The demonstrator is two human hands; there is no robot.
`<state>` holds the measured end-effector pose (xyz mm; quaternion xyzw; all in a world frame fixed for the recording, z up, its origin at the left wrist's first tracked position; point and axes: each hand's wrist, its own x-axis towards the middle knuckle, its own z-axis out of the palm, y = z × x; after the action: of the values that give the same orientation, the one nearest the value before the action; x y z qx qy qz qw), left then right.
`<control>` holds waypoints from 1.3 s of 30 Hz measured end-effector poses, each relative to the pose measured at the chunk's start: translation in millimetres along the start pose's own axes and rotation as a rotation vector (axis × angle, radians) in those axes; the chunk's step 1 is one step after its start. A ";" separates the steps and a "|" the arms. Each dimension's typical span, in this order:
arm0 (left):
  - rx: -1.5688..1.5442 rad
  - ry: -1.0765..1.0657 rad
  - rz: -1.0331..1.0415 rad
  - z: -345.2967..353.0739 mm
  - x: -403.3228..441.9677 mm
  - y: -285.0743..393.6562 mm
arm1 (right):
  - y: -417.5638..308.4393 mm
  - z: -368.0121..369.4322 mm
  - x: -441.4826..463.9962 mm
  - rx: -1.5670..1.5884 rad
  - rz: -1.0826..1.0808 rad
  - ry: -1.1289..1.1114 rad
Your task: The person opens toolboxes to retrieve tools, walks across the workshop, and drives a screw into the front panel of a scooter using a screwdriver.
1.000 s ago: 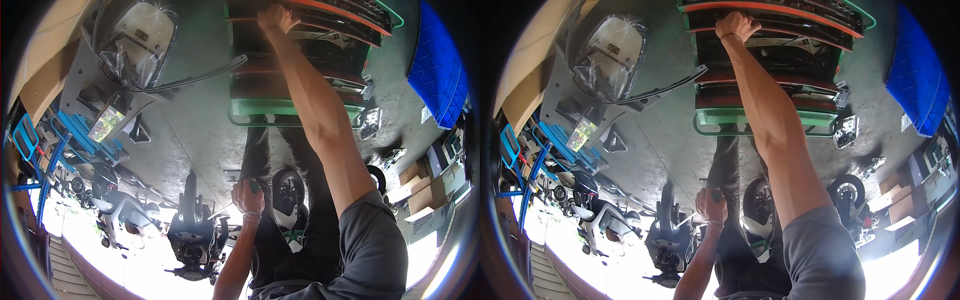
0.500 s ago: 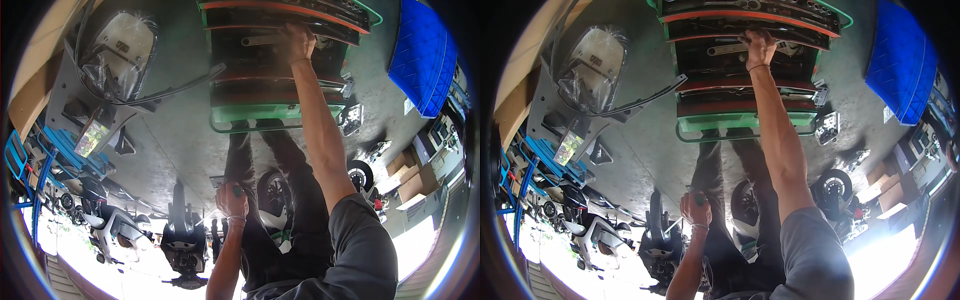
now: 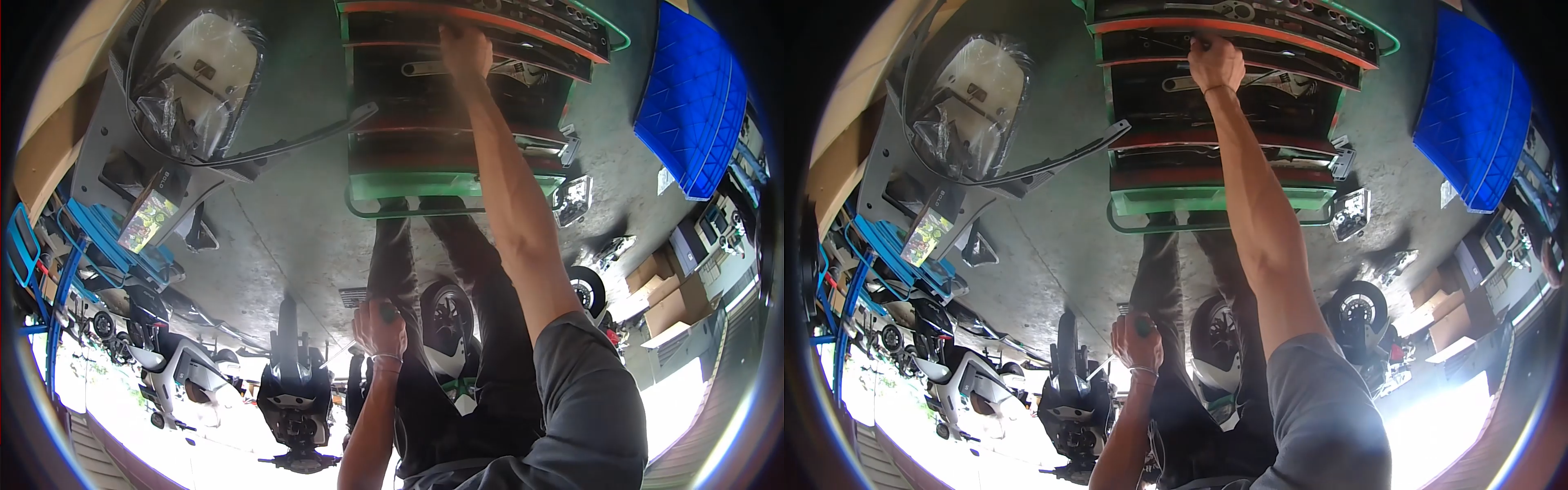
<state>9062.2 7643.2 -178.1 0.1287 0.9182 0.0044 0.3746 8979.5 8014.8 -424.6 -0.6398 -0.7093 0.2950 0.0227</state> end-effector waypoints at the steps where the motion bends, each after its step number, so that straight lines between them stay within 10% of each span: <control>1: -0.003 0.001 -0.004 0.5 0.2 0.0 | 7.0 9.6 8.3 -0.103 -0.082 -0.010; 9: -0.005 0.035 0.034 0.3 0.4 1.6 | 4.9 20.9 29.6 -0.562 -0.373 -0.244; 21: -0.048 0.058 0.013 1.1 -1.8 2.0 | -15.7 28.9 23.1 -0.404 0.189 -0.150; 30: -0.059 0.061 0.019 3.3 -3.3 -0.3 | -9.1 26.0 14.3 -0.415 0.007 -0.121; 32: -0.055 0.063 0.007 2.4 -2.1 -0.5 | -1.8 21.3 4.5 -0.329 -0.022 -0.014; 34: -0.059 0.060 -0.002 1.9 -2.9 1.7 | 8.5 6.9 -0.9 0.624 -0.031 -0.002; 35: -0.052 0.056 0.005 0.9 -2.1 1.8 | 14.8 -7.7 -4.8 0.924 0.327 -0.188; 39: -0.056 0.049 0.017 -2.4 -0.5 1.9 | 36.8 -50.1 -27.6 1.527 0.411 -0.310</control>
<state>9061.4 7645.2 -175.8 0.1257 0.9255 0.0366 0.3554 9037.9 8009.2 -390.3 -0.5173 -0.1750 0.7820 0.3004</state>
